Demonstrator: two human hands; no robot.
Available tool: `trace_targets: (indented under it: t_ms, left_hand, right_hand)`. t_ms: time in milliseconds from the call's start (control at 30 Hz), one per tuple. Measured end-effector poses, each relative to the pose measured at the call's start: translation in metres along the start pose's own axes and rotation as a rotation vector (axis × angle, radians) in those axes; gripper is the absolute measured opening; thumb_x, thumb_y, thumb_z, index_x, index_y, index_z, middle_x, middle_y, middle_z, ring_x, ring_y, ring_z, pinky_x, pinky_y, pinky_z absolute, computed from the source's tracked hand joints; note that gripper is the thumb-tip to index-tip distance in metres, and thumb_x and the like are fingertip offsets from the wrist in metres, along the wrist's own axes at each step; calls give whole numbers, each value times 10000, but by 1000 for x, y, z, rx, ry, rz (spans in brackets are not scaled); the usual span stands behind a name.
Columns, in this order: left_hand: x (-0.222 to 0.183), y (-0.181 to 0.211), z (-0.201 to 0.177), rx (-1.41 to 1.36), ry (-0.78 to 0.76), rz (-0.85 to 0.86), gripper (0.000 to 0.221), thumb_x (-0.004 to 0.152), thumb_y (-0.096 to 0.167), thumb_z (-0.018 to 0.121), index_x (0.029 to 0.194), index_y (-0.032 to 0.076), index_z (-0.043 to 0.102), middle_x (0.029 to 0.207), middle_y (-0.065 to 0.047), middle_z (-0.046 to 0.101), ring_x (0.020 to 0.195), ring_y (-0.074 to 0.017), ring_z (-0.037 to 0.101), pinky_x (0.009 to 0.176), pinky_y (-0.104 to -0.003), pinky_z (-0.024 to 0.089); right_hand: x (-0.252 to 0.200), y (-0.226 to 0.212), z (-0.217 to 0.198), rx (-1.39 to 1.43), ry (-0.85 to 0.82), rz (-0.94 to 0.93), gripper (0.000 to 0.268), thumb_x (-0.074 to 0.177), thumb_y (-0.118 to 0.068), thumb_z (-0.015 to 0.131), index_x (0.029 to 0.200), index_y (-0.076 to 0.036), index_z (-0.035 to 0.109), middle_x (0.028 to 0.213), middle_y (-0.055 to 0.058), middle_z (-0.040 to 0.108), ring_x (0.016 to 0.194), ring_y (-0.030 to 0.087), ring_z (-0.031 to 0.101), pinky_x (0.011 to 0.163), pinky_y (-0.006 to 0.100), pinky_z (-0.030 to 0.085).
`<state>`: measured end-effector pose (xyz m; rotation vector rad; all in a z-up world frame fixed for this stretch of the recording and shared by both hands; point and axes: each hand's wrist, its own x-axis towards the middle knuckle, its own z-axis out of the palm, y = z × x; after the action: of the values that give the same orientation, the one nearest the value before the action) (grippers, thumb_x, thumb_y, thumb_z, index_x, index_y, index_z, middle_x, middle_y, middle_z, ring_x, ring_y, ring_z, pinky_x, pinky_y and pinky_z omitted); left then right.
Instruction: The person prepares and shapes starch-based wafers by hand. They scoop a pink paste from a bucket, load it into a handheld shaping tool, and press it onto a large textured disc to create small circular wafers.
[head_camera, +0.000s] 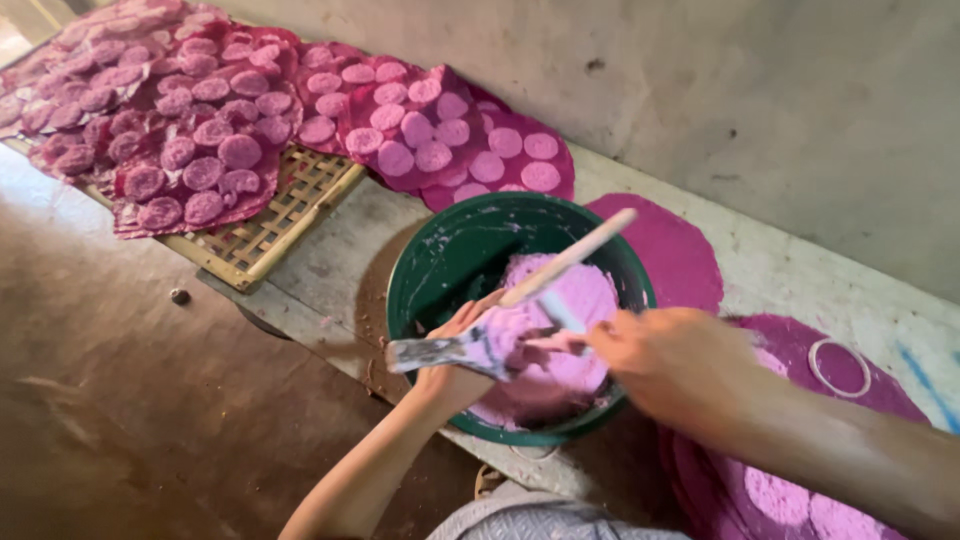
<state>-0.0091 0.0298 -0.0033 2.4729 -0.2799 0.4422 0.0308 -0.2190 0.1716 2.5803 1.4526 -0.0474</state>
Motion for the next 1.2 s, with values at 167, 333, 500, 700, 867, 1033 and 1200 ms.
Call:
trace_targets:
  t_ms: [167, 333, 500, 700, 867, 1033, 1200]
  left_hand:
    - [-5, 20, 24, -269, 29, -70, 609, 771, 321, 724, 1343, 131, 632, 1343, -58, 668, 1182, -264, 664, 948, -386, 545]
    - [-8, 6, -4, 122, -2, 60, 305, 857, 309, 726, 1155, 249, 702, 1274, -54, 665, 1075, -286, 670, 904, -393, 551]
    - [-4, 12, -19, 7, 66, -5, 590, 788, 317, 737, 1335, 130, 620, 1282, -49, 656, 1031, -285, 678, 835, -409, 569]
    - [4, 14, -5, -24, 92, 89, 522, 761, 215, 747, 1256, 86, 644, 1377, -117, 642, 1090, -309, 659, 800, -399, 559]
    - [8, -5, -12, -282, 165, -189, 200, 892, 183, 725, 1081, 155, 783, 1166, -42, 756, 1087, -218, 719, 953, -354, 587]
    - [16, -2, -2, -62, 516, -44, 374, 803, 146, 791, 1146, 52, 675, 1265, -184, 669, 1100, -317, 664, 905, -392, 557]
    - [25, -15, -8, -35, 415, -200, 679, 743, 100, 752, 1402, 31, 603, 1233, -143, 663, 1095, -330, 665, 898, -433, 564]
  right_hand:
    - [30, -30, 60, -149, -34, -142, 214, 891, -140, 581, 1047, -16, 659, 859, 125, 694, 681, 254, 728, 561, 374, 576]
    - [-8, -12, -5, -24, -77, 2, 279, 870, -148, 569, 1132, -93, 649, 872, 84, 687, 690, 258, 723, 575, 400, 576]
    - [5, -19, -21, -32, -13, 20, 269, 812, -136, 584, 1069, -89, 648, 894, 92, 671, 665, 267, 712, 550, 407, 571]
    - [14, -43, 51, -125, 17, -92, 344, 889, -131, 578, 1183, 43, 620, 846, 138, 676, 631, 254, 707, 540, 365, 569]
    - [-25, -5, 29, 304, 54, 304, 476, 876, -113, 591, 1352, -113, 588, 980, 123, 691, 710, 336, 711, 590, 437, 569]
    - [29, -35, 99, 911, 490, 213, 477, 933, -26, 576, 1409, 2, 569, 1157, 244, 728, 996, 317, 764, 865, 378, 593]
    - [5, -52, 163, 1147, 284, 289, 460, 967, -62, 612, 1420, -10, 553, 1109, 193, 765, 934, 215, 751, 793, 330, 575]
